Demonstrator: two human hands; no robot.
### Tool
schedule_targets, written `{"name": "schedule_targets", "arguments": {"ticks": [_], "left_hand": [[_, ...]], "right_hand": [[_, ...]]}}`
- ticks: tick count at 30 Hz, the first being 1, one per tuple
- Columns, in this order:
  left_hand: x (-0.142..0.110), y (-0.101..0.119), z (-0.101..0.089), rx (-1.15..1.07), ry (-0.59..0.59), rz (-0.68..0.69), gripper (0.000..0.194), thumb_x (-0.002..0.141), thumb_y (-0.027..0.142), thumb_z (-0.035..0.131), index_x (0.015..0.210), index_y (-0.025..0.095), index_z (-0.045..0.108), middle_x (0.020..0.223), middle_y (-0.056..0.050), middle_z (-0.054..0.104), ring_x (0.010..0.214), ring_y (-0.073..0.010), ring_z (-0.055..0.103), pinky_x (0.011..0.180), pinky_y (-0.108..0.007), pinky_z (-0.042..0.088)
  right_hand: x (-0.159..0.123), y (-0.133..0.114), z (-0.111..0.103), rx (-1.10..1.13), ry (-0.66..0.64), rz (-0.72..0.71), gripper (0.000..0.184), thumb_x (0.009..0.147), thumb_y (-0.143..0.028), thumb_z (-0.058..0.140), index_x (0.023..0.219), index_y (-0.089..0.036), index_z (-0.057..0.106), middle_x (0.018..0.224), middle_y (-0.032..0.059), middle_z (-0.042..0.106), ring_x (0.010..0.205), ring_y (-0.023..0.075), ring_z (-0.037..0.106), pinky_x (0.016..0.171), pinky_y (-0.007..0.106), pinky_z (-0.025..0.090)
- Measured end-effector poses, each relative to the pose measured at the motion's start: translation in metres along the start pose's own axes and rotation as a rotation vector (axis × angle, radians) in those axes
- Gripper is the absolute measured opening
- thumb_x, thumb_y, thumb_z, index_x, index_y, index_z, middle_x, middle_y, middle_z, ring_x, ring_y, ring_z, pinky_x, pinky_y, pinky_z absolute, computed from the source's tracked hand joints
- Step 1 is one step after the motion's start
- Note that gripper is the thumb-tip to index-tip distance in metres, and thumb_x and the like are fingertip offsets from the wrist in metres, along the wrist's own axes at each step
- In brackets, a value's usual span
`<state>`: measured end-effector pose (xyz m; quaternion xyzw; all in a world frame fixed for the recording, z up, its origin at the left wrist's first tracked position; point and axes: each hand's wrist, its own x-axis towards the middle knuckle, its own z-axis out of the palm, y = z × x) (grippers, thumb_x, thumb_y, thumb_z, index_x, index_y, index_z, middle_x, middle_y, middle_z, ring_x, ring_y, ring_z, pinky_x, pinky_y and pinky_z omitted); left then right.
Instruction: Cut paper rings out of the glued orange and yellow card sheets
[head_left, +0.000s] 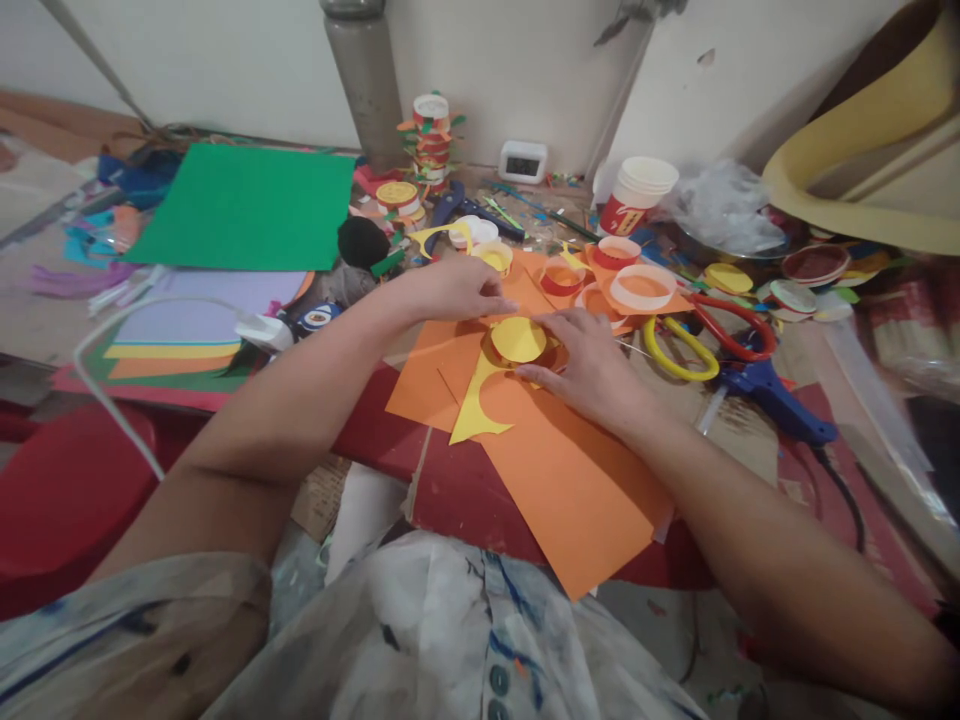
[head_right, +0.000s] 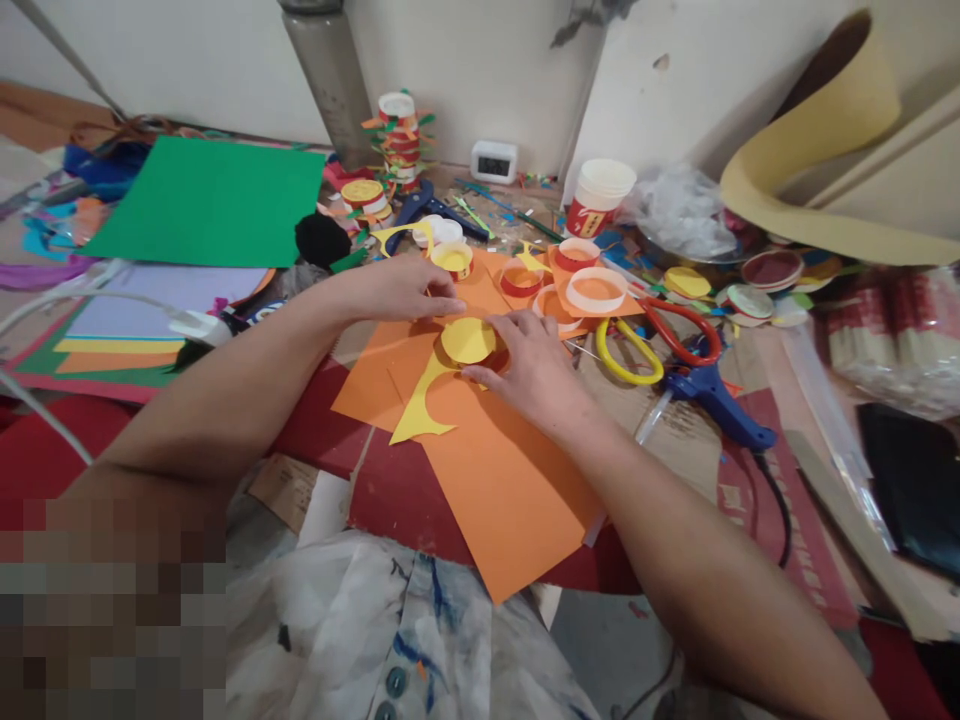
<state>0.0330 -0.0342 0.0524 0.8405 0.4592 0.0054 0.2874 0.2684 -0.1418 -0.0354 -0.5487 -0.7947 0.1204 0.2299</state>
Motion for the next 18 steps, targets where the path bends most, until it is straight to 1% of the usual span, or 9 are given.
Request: {"name": "schedule_targets", "arguments": {"ticks": [1,3,6,8,11,15,18], "left_hand": [[-0.001,0.000,-0.001,0.000,-0.024,-0.030,0.029,0.098,0.044,0.077,0.087,0.018,0.082,0.078,-0.006,0.080,0.086,-0.0204,0.075,0.087,-0.030,0.048],[-0.005,0.001,-0.001,-0.045,-0.100,-0.064,0.032,0.096,0.048,0.078,0.086,0.019,0.081,0.070,-0.004,0.077,0.081,-0.0197,0.076,0.086,-0.030,0.049],[-0.009,0.004,0.000,-0.128,-0.162,-0.094,0.029,0.087,0.049,0.087,0.090,0.020,0.083,0.069,-0.003,0.078,0.080,-0.0212,0.078,0.083,-0.030,0.051],[-0.010,0.006,0.001,-0.162,-0.162,-0.119,0.031,0.080,0.046,0.095,0.096,0.021,0.084,0.071,-0.003,0.079,0.083,-0.0235,0.080,0.083,-0.030,0.050],[-0.008,0.008,0.004,-0.144,-0.150,-0.156,0.042,0.071,0.044,0.102,0.103,0.023,0.085,0.069,-0.002,0.078,0.084,-0.0261,0.080,0.084,-0.031,0.049],[-0.004,0.006,0.008,-0.069,-0.100,-0.154,0.042,0.067,0.044,0.104,0.098,0.026,0.083,0.065,0.001,0.075,0.083,-0.0258,0.077,0.082,-0.030,0.045],[-0.003,0.003,0.009,-0.076,-0.084,-0.138,0.044,0.064,0.044,0.104,0.097,0.025,0.083,0.066,0.001,0.074,0.086,-0.0267,0.075,0.082,-0.030,0.043]], "right_hand": [[0.000,0.000,0.001,-0.005,-0.004,-0.004,0.067,0.097,-0.055,0.092,0.153,-0.023,0.074,0.145,0.0211,0.073,0.138,0.0460,0.066,0.116,0.065,0.057],[0.001,0.001,0.001,-0.009,-0.007,-0.013,0.064,0.098,-0.052,0.092,0.152,-0.022,0.074,0.144,0.0207,0.074,0.138,0.0454,0.066,0.117,0.065,0.056],[0.003,0.001,0.001,-0.006,0.000,-0.031,0.060,0.096,-0.051,0.092,0.147,-0.024,0.076,0.140,0.0198,0.075,0.136,0.0450,0.068,0.118,0.066,0.055],[0.004,0.001,0.000,0.001,-0.002,-0.031,0.059,0.095,-0.051,0.093,0.145,-0.026,0.076,0.137,0.0188,0.076,0.135,0.0443,0.069,0.118,0.066,0.055],[0.006,-0.002,-0.002,0.017,-0.016,0.008,0.061,0.091,-0.049,0.095,0.145,-0.026,0.076,0.135,0.0183,0.076,0.134,0.0439,0.070,0.119,0.065,0.056],[0.006,-0.006,-0.006,0.078,-0.027,0.114,0.070,0.084,-0.045,0.101,0.146,-0.025,0.076,0.130,0.0179,0.078,0.133,0.0446,0.071,0.116,0.064,0.057],[0.008,-0.009,-0.012,0.180,-0.066,0.206,0.077,0.079,-0.044,0.104,0.148,-0.023,0.075,0.125,0.0156,0.079,0.121,0.0397,0.075,0.107,0.058,0.062]]}}
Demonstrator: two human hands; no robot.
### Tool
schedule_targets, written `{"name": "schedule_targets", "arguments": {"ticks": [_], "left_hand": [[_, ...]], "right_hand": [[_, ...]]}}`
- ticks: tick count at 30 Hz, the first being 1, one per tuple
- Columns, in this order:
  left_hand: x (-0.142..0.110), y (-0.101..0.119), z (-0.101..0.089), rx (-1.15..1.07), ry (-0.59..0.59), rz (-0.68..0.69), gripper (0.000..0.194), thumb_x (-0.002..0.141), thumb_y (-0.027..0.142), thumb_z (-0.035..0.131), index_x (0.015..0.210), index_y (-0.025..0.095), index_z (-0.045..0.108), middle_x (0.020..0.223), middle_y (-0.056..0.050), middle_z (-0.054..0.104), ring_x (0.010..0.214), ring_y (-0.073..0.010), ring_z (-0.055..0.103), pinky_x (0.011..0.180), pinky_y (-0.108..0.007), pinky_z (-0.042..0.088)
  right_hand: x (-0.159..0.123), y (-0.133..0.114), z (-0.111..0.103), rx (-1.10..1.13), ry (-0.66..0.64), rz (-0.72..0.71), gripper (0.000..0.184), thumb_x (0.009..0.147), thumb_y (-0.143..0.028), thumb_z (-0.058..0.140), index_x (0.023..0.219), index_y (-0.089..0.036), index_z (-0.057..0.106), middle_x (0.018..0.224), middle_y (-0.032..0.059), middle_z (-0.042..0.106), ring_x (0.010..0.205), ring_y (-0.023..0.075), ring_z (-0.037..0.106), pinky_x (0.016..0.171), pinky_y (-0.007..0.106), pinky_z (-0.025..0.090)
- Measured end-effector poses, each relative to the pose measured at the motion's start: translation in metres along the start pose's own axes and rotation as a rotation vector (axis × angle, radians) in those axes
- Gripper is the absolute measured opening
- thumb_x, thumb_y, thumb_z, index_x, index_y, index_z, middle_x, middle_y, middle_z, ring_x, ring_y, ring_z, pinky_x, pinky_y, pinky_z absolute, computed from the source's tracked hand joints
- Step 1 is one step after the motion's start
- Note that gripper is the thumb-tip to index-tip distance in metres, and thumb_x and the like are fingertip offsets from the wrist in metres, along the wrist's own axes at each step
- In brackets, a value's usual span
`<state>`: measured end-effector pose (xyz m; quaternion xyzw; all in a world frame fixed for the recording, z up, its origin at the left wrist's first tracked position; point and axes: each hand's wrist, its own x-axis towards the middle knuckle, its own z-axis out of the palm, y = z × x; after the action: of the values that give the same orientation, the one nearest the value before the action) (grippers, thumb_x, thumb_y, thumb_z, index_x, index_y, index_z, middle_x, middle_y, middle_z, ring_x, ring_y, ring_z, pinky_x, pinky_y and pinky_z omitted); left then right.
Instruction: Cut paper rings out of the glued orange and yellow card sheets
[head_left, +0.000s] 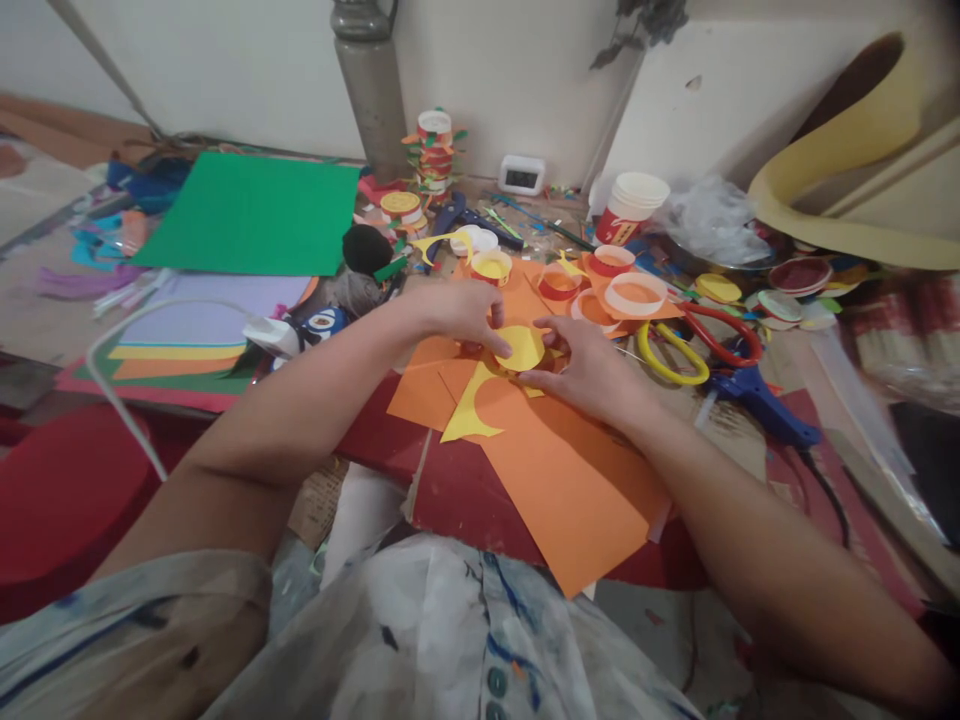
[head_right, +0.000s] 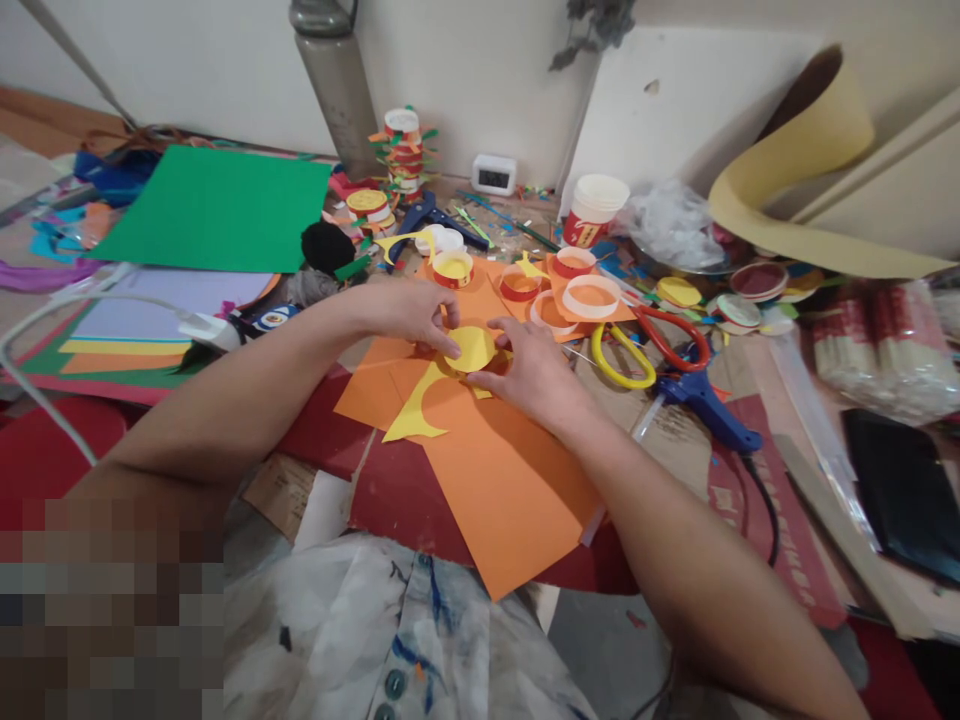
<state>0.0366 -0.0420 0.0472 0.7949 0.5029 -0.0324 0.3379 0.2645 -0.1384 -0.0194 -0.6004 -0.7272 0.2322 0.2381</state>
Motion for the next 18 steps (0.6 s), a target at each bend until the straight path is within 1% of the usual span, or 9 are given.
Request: {"name": "schedule_targets", "arguments": {"ticks": [3,5,7,9,11,13,16,18], "left_hand": [[0.000,-0.001,0.000,-0.021,-0.014,0.005,0.047,0.064,0.047,0.105,0.099,0.025,0.083,0.069,-0.001,0.075,0.093,-0.0285,0.076,0.085,-0.029,0.044],[-0.001,-0.001,0.000,-0.036,-0.013,0.018,0.046,0.063,0.046,0.105,0.098,0.024,0.083,0.072,-0.002,0.075,0.097,-0.0292,0.075,0.088,-0.029,0.044],[-0.003,-0.001,0.000,-0.051,-0.008,0.045,0.044,0.062,0.043,0.105,0.095,0.024,0.083,0.074,-0.002,0.075,0.098,-0.0294,0.075,0.088,-0.029,0.043],[-0.004,0.000,0.000,-0.053,-0.014,0.069,0.043,0.061,0.040,0.104,0.095,0.024,0.082,0.075,-0.002,0.075,0.094,-0.0286,0.074,0.086,-0.029,0.043],[-0.005,0.001,0.000,-0.036,-0.028,0.085,0.044,0.061,0.037,0.103,0.098,0.024,0.082,0.077,-0.001,0.076,0.088,-0.0268,0.074,0.083,-0.030,0.042],[-0.006,0.001,0.000,-0.011,-0.019,0.105,0.050,0.060,0.035,0.102,0.105,0.024,0.082,0.082,0.000,0.077,0.085,-0.0248,0.073,0.080,-0.030,0.042],[-0.004,-0.001,-0.003,-0.014,0.000,0.156,0.068,0.058,0.038,0.102,0.121,0.024,0.080,0.089,0.001,0.078,0.083,-0.0224,0.071,0.078,-0.030,0.041],[-0.001,-0.003,-0.004,-0.051,-0.012,0.197,0.078,0.057,0.043,0.103,0.128,0.023,0.078,0.088,0.002,0.076,0.082,-0.0215,0.070,0.077,-0.030,0.041]], "right_hand": [[0.003,-0.004,-0.006,0.101,-0.042,0.086,0.075,0.081,-0.045,0.102,0.147,-0.020,0.075,0.116,0.0132,0.080,0.104,0.0325,0.077,0.094,0.049,0.065],[0.004,-0.007,-0.011,0.148,-0.045,0.123,0.073,0.082,-0.047,0.103,0.144,-0.019,0.077,0.110,0.0119,0.081,0.097,0.0295,0.077,0.089,0.045,0.065],[0.004,-0.009,-0.014,0.177,-0.043,0.149,0.073,0.081,-0.046,0.105,0.142,-0.019,0.077,0.105,0.0104,0.081,0.093,0.0278,0.077,0.088,0.043,0.065],[0.004,-0.009,-0.015,0.198,-0.046,0.160,0.073,0.079,-0.044,0.107,0.141,-0.019,0.077,0.102,0.0090,0.080,0.091,0.0271,0.077,0.088,0.044,0.065],[0.003,-0.008,-0.013,0.231,-0.041,0.156,0.076,0.076,-0.042,0.108,0.142,-0.021,0.075,0.105,0.0084,0.079,0.090,0.0264,0.077,0.088,0.045,0.065],[0.002,-0.006,-0.010,0.284,-0.014,0.146,0.085,0.070,-0.042,0.109,0.144,-0.023,0.073,0.113,0.0091,0.077,0.088,0.0248,0.075,0.084,0.045,0.066],[0.001,-0.004,-0.005,0.396,0.038,0.132,0.096,0.062,-0.043,0.110,0.147,-0.027,0.068,0.123,0.0096,0.074,0.087,0.0230,0.072,0.076,0.042,0.066],[0.000,-0.003,-0.004,0.481,0.043,0.118,0.097,0.062,-0.042,0.108,0.148,-0.030,0.066,0.124,0.0092,0.073,0.092,0.0245,0.073,0.073,0.040,0.066]]}}
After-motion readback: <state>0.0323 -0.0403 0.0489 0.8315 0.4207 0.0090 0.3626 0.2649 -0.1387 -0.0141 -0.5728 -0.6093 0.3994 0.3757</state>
